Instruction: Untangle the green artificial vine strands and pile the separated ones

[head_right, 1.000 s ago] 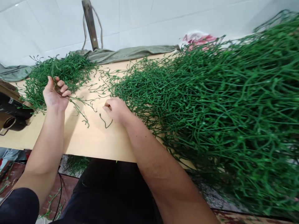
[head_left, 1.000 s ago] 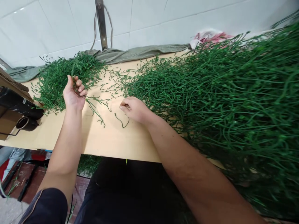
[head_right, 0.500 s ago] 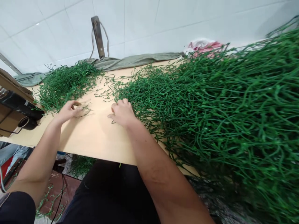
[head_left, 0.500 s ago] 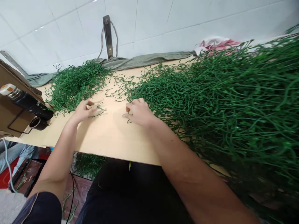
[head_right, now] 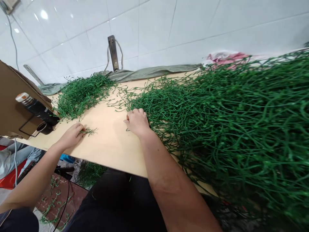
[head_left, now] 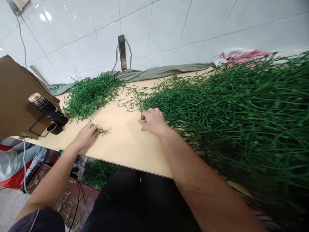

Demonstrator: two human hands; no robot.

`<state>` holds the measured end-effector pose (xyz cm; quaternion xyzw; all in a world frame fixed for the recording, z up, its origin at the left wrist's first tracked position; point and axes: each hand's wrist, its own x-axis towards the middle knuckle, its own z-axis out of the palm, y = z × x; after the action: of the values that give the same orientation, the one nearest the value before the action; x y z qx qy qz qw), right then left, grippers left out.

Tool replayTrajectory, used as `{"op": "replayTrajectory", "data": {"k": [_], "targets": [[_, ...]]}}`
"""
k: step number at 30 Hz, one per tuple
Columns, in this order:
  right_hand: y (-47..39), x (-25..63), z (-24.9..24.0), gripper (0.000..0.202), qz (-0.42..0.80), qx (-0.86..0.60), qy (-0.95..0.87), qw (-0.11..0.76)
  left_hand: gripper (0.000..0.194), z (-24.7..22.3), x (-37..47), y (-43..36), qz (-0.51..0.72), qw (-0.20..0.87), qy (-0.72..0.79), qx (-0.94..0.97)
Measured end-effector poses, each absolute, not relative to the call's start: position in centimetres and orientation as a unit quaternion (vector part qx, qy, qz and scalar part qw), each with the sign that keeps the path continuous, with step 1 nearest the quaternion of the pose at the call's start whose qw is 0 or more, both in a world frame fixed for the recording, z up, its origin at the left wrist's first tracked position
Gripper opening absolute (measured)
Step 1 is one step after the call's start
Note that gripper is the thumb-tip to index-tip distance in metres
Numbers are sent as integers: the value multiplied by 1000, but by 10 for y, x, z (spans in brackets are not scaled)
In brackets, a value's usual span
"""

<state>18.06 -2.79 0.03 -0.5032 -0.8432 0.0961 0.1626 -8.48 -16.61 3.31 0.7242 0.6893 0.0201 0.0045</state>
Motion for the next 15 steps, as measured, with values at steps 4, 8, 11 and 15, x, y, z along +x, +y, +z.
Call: {"op": "replayTrajectory", "data": {"k": [4,8,11,15], "targets": [[-28,180,1,22,104,-507,-841,161,18,29,-92,-211,31,-3,699,715],[-29,179,0,21,97,-503,-843,163,16,30,-100,-251,50,8,709,703],[-29,179,-2,19,90,-501,-842,178,13,32,-107,-270,55,19,721,690],[-28,180,-4,20,92,-494,-843,192,38,30,-111,-278,52,24,727,685]]}}
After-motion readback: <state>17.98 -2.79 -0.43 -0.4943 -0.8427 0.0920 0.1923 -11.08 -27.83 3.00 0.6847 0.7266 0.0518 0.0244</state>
